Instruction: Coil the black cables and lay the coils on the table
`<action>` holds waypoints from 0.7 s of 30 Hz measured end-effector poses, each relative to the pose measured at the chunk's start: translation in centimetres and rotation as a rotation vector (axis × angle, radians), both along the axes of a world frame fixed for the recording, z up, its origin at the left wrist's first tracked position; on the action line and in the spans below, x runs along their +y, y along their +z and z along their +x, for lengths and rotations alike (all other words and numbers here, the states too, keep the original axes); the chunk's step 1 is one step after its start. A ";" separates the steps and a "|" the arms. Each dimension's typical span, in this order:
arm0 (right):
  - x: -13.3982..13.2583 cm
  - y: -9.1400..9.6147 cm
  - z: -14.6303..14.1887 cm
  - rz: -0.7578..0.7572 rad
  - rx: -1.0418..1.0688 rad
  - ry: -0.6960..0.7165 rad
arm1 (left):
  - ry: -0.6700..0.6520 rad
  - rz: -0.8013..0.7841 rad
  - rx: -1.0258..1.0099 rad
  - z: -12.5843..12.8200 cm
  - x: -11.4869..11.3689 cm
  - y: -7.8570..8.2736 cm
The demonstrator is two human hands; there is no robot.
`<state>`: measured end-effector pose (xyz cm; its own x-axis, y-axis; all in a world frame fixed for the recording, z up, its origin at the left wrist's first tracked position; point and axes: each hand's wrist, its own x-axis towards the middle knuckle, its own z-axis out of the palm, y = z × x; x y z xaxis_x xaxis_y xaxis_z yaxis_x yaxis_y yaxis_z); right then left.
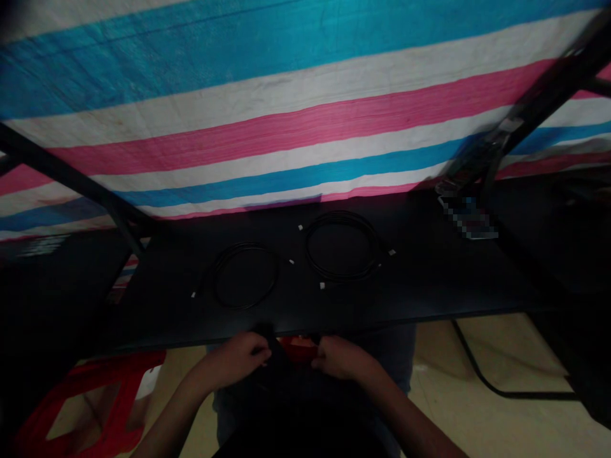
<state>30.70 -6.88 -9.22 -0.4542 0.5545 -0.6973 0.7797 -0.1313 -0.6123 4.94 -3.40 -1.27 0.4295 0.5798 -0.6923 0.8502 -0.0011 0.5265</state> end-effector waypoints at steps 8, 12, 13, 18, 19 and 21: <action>-1.9 -1.6 4.7 -0.174 -0.049 -0.008 | -0.033 -0.147 -0.091 -3.9 -1.5 -0.6; -1.9 -1.0 3.4 -0.190 0.214 -0.054 | -0.019 -0.079 -0.162 -2.6 -1.5 -0.1; -1.5 -0.4 2.9 -0.152 0.291 -0.056 | -0.012 -0.061 -0.175 -2.3 -1.2 0.1; 1.0 4.0 2.2 -0.088 0.550 0.033 | 0.016 -0.057 -0.271 -2.1 0.2 2.2; 1.4 5.0 2.5 -0.095 0.569 0.020 | 0.019 -0.087 -0.278 -2.4 0.4 2.6; 1.9 6.7 3.3 -0.080 0.573 -0.038 | 0.032 -0.154 -0.265 -3.1 0.7 3.2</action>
